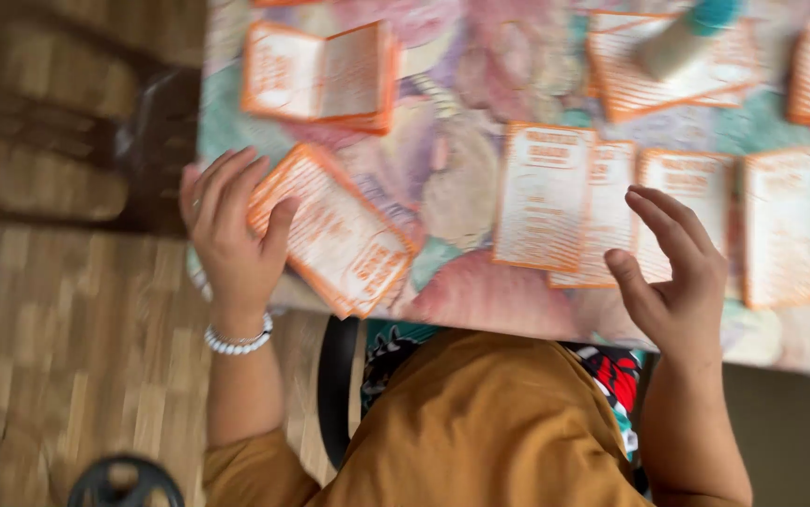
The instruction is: Folding and organizing stacks of printed paper bags on a table.
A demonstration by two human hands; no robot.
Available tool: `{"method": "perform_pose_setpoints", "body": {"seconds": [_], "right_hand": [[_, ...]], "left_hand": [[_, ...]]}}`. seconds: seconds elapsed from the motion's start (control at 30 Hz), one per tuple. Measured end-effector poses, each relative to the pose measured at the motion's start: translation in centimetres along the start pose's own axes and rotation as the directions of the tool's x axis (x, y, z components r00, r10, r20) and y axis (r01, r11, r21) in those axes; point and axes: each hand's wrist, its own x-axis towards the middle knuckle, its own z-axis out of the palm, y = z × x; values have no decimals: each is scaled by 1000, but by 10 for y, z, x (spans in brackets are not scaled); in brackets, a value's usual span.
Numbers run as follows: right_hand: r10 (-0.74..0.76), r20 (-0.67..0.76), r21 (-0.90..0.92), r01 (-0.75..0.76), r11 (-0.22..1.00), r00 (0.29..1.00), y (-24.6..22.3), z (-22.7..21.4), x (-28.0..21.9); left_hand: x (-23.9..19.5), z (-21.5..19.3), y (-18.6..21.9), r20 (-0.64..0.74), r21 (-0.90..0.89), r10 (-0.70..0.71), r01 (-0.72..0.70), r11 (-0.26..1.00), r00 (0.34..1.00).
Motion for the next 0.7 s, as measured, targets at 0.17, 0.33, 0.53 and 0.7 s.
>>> {"method": "perform_pose_setpoints", "body": {"seconds": [0.17,0.33,0.53,0.7], "right_hand": [[-84,22,216,78,973,996,-76,76,63],[61,451,85,-111,990,890,-117,169,117],[221,523,66,-297,952,823,-68,193,119],[272,460,214,-403,890,845,-44,190,115]], "left_hand": [[-27,-12,-14,-117,-288,-240,199,937,964],[-52,27,-30,-18,-546,-373,304,781,928],[-65,54,-44,-135,-538,-410,281,795,902],[-61,50,-46,-115,-559,-439,308,770,891]]}}
